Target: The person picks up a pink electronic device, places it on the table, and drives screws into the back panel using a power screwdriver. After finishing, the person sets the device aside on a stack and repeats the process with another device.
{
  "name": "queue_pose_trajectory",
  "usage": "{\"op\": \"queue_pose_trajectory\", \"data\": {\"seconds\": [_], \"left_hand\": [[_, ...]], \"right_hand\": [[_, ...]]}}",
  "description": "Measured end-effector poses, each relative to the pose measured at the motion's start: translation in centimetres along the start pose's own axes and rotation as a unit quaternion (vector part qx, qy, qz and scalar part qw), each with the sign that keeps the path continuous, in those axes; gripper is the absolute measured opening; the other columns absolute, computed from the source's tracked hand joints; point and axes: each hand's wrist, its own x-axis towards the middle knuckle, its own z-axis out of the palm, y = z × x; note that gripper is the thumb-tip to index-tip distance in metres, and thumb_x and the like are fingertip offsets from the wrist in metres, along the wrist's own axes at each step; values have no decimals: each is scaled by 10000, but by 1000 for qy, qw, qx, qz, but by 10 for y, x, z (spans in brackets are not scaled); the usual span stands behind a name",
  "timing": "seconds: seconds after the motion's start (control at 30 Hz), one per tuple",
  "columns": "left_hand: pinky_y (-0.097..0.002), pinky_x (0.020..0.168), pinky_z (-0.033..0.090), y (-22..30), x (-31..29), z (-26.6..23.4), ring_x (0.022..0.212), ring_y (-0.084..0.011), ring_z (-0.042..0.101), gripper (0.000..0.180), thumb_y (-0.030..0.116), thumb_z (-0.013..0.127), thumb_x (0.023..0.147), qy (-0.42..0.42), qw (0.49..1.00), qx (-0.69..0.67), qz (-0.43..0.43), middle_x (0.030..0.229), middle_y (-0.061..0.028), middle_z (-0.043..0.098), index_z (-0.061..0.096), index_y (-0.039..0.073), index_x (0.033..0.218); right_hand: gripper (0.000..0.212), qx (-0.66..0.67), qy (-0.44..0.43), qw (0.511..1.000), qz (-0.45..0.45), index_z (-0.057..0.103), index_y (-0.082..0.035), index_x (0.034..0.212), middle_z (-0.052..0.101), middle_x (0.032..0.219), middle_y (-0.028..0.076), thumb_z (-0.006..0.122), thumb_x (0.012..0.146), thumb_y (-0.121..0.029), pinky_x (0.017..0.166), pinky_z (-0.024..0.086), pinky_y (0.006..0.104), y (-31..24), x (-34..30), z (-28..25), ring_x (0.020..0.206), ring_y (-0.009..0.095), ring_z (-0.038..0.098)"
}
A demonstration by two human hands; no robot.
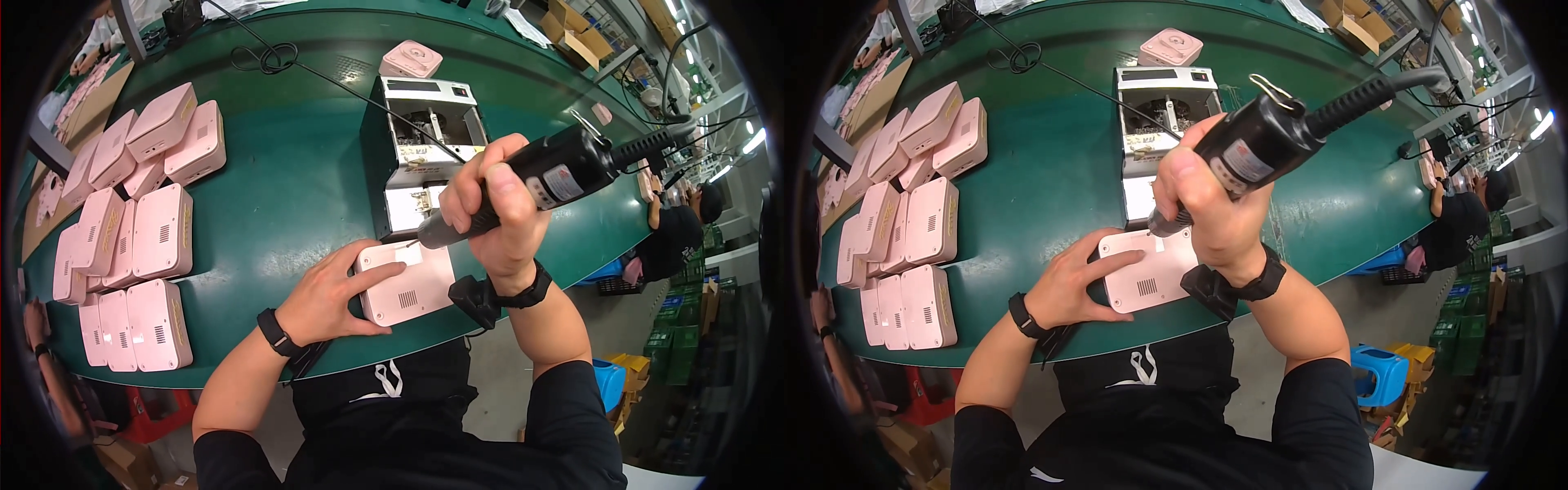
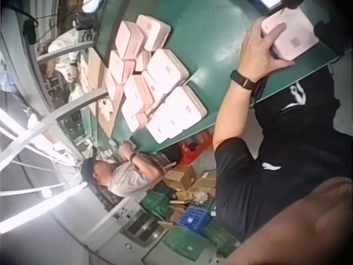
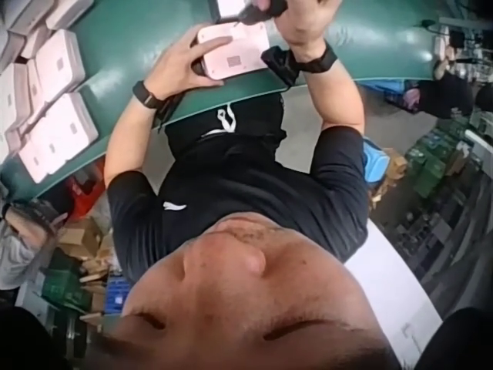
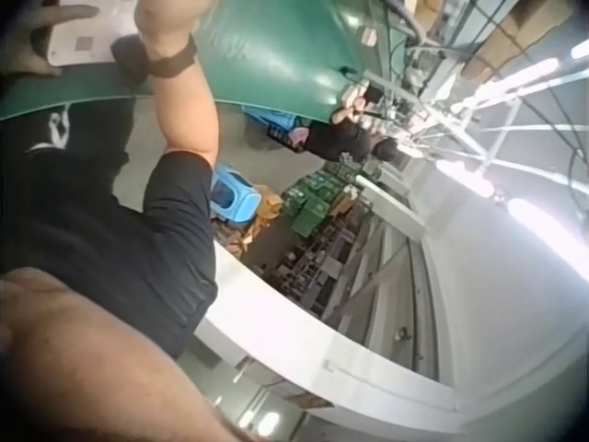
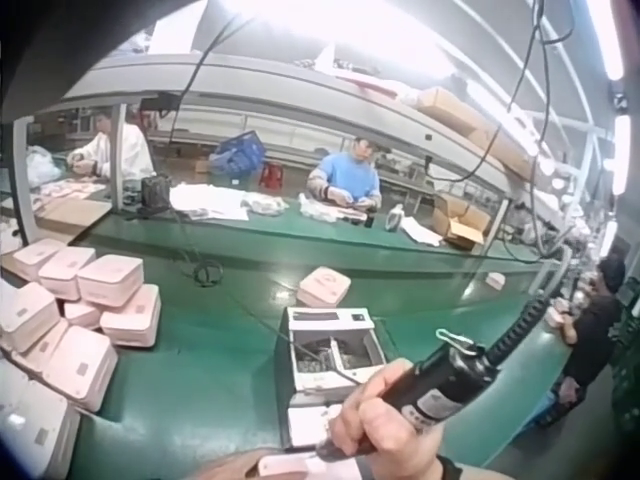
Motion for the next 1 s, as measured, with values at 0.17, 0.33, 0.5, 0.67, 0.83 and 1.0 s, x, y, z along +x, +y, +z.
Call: {"op": "queue_pose_trajectory", "data": {"seconds": [0.17,0.33,0.5,0.67,0.83,1.0], "left_hand": [[-418,946,501,1,0,0,1134,-328,574,826,285,901,570,-4,1000,1,-3,1310,-127,513,590,210,1331],[-420,950,499,3,-3,1,1133,-331,572,831,307,904,575,-2,1000,2,-10,1311,-126,512,585,224,1339],[-423,954,498,1,-4,2,1135,-335,569,838,319,905,579,-3,1000,4,-7,1315,-124,508,578,235,1346],[-422,968,499,0,-5,1,1168,-344,566,807,359,905,600,-7,1000,7,-13,1331,-135,507,596,224,1334],[-421,965,496,-1,-6,0,1163,-344,564,801,355,903,604,-4,1000,8,-14,1327,-133,508,595,230,1333],[-425,973,488,-2,-4,0,1178,-339,555,800,349,899,611,1,1000,4,-2,1331,-128,501,589,229,1338]], "right_hand": [[168,-39,0,999,-17,468,-44,947,482,654,78,548,928,-191,492,417,330,-9,1,2,503,166,460],[152,-25,46,997,-62,485,-38,944,493,648,74,542,937,-179,503,436,335,-37,4,-11,501,165,483],[144,-57,38,991,-114,494,-43,939,495,639,69,523,950,-184,510,440,338,-39,21,-14,499,164,488],[168,-106,36,991,-74,493,-58,924,489,634,64,512,957,-221,513,432,338,-31,25,-11,497,161,484],[186,-26,-17,999,-26,471,-67,984,492,659,67,510,958,-247,527,429,338,-39,6,9,505,163,476],[243,28,-106,994,-10,444,-76,1047,499,685,74,516,955,-289,546,429,337,-30,-1,31,522,170,472]]}}
